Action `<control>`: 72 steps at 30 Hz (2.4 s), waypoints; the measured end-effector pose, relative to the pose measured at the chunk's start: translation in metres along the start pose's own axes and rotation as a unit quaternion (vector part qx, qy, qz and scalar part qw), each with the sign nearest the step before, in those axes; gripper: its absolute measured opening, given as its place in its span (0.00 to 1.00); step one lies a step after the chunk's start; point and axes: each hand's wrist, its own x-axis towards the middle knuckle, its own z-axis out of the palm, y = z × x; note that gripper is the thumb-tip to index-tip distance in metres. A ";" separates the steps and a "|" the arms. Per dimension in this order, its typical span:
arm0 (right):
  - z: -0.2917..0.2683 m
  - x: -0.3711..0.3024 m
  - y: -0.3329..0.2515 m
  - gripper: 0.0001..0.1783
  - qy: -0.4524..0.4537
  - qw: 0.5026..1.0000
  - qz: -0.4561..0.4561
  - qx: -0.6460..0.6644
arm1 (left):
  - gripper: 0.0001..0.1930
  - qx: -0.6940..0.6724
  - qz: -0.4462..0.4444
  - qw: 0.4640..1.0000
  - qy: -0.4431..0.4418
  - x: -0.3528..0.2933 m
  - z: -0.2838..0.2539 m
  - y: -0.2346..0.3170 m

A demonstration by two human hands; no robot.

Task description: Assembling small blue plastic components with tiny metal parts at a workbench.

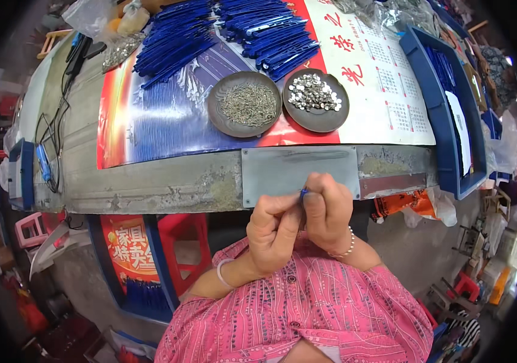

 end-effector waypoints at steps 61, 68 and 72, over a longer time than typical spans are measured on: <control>0.006 -0.010 0.000 0.05 -0.043 0.987 0.098 0.122 | 0.12 -0.067 -0.038 0.997 0.021 -0.017 -0.008 -0.010; 0.025 -0.017 0.008 0.08 0.028 0.998 -0.050 -0.032 | 0.11 0.007 0.004 0.999 0.054 -0.018 -0.008 -0.012; 0.030 -0.019 0.002 0.08 0.041 0.991 -0.049 -0.118 | 0.10 0.064 0.016 0.997 0.045 -0.019 -0.012 -0.015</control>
